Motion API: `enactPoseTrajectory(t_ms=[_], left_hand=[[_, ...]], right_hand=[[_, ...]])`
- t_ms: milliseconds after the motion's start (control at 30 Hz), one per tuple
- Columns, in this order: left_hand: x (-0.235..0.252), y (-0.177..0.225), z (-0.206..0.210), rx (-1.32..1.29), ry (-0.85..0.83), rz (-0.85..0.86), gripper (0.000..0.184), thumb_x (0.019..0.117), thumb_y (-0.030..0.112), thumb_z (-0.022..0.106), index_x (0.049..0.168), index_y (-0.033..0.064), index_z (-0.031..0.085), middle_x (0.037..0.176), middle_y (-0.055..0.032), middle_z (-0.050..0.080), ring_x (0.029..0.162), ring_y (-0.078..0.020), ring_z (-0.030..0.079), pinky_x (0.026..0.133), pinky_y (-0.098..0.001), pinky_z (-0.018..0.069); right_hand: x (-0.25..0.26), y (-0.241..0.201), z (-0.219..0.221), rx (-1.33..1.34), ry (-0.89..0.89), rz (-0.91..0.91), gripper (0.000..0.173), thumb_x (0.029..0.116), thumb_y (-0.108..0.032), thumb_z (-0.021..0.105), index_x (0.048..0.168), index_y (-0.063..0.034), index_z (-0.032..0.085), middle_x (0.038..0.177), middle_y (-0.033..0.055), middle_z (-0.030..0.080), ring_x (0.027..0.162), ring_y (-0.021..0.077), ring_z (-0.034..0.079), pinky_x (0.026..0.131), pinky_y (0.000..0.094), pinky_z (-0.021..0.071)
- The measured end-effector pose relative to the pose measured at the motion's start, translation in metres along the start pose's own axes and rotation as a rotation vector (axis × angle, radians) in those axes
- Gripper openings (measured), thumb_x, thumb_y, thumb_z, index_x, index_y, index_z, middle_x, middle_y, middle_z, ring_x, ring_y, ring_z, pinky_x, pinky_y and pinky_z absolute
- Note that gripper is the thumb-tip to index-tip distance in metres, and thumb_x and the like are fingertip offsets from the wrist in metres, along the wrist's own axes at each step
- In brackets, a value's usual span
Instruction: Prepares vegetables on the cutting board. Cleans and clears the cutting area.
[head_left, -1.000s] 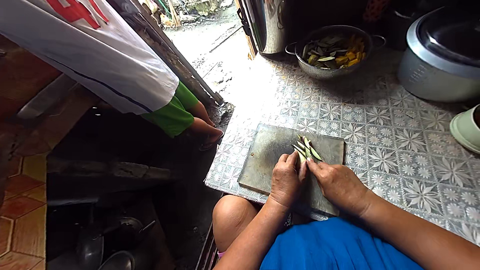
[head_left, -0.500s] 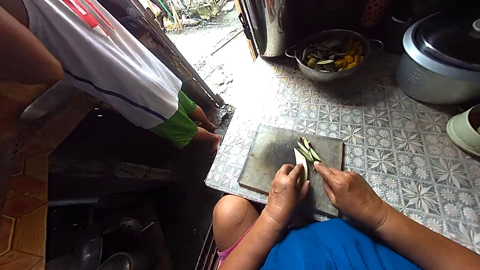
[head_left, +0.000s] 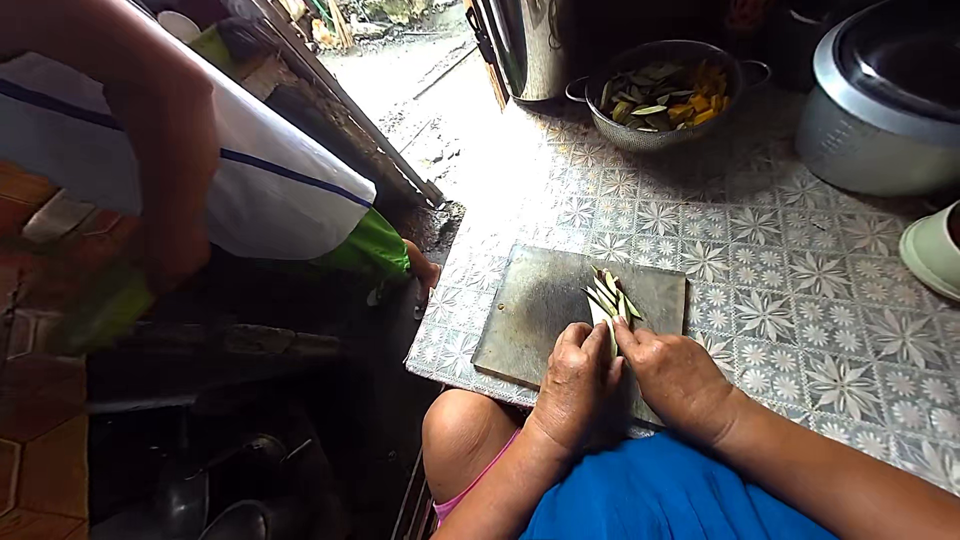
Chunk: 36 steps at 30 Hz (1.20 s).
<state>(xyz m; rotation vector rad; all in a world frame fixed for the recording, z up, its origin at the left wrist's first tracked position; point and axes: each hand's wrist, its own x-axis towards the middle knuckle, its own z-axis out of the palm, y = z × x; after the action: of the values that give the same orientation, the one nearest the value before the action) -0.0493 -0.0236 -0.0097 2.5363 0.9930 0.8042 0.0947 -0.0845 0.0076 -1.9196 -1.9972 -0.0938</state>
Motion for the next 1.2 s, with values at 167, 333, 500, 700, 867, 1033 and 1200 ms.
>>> enactPoseTrajectory(t_ms=[167,333,500,700,867,1033,1200], left_hand=[[-0.002,0.002,-0.013,-0.069,-0.081,-0.055,0.054,0.0793,0.025,0.082,0.124,-0.0039,0.071,0.110,-0.0215,0.070,0.099,-0.0292,0.071,0.089,-0.0351,0.0587],[-0.003,-0.003,-0.004,-0.030,0.043,-0.050,0.045,0.0781,0.022,0.081,0.113,-0.0055,0.074,0.108,-0.0225,0.072,0.098,-0.0309,0.073,0.088,-0.0373,0.0596],[0.004,-0.001,0.003,-0.027,0.050,-0.038,0.042,0.0779,0.020,0.080,0.111,-0.0049,0.075,0.106,-0.0218,0.072,0.099,-0.0323,0.073,0.090,-0.0387,0.0590],[0.004,-0.004,0.001,-0.054,0.030,-0.033,0.042,0.0783,0.020,0.080,0.112,-0.0039,0.076,0.106,-0.0211,0.072,0.100,-0.0305,0.072,0.091,-0.0365,0.0587],[0.005,-0.005,-0.001,-0.070,0.009,-0.027,0.042,0.0785,0.019,0.080,0.113,-0.0041,0.075,0.107,-0.0211,0.072,0.100,-0.0302,0.072,0.091,-0.0354,0.0583],[0.005,-0.006,-0.002,-0.072,-0.012,-0.028,0.042,0.0775,0.018,0.080,0.113,-0.0038,0.075,0.107,-0.0213,0.071,0.101,-0.0303,0.071,0.092,-0.0345,0.0579],[0.004,-0.004,-0.001,-0.050,0.000,-0.027,0.042,0.0777,0.018,0.080,0.114,-0.0039,0.075,0.108,-0.0215,0.071,0.101,-0.0316,0.071,0.091,-0.0361,0.0582]], right_hand=[[0.002,0.007,0.001,0.089,-0.021,0.004,0.043,0.0829,0.000,0.063,0.125,0.0039,0.071,0.073,0.0161,0.068,0.054,0.0309,0.066,0.048,0.0435,0.0528],[-0.016,0.018,-0.003,0.165,0.032,-0.007,0.043,0.0830,-0.004,0.057,0.122,0.0035,0.072,0.075,0.0151,0.071,0.056,0.0304,0.068,0.049,0.0438,0.0540],[-0.018,0.022,-0.008,0.134,0.114,-0.056,0.044,0.0825,-0.006,0.053,0.121,0.0027,0.073,0.070,0.0124,0.068,0.050,0.0265,0.064,0.043,0.0390,0.0489],[-0.016,0.022,-0.007,0.111,0.104,-0.099,0.044,0.0807,-0.004,0.056,0.120,0.0012,0.075,0.066,0.0117,0.065,0.047,0.0252,0.061,0.041,0.0376,0.0466],[-0.014,0.026,-0.010,0.136,0.052,-0.125,0.044,0.0804,-0.003,0.057,0.121,0.0019,0.074,0.066,0.0114,0.065,0.048,0.0256,0.062,0.042,0.0383,0.0480],[-0.004,0.021,-0.008,0.161,-0.034,-0.083,0.040,0.0847,-0.002,0.060,0.123,0.0028,0.072,0.072,0.0147,0.068,0.055,0.0296,0.067,0.048,0.0418,0.0537],[0.005,0.013,0.002,0.108,-0.035,-0.015,0.042,0.0848,-0.002,0.061,0.126,0.0015,0.071,0.072,0.0153,0.068,0.055,0.0306,0.066,0.048,0.0425,0.0526]])
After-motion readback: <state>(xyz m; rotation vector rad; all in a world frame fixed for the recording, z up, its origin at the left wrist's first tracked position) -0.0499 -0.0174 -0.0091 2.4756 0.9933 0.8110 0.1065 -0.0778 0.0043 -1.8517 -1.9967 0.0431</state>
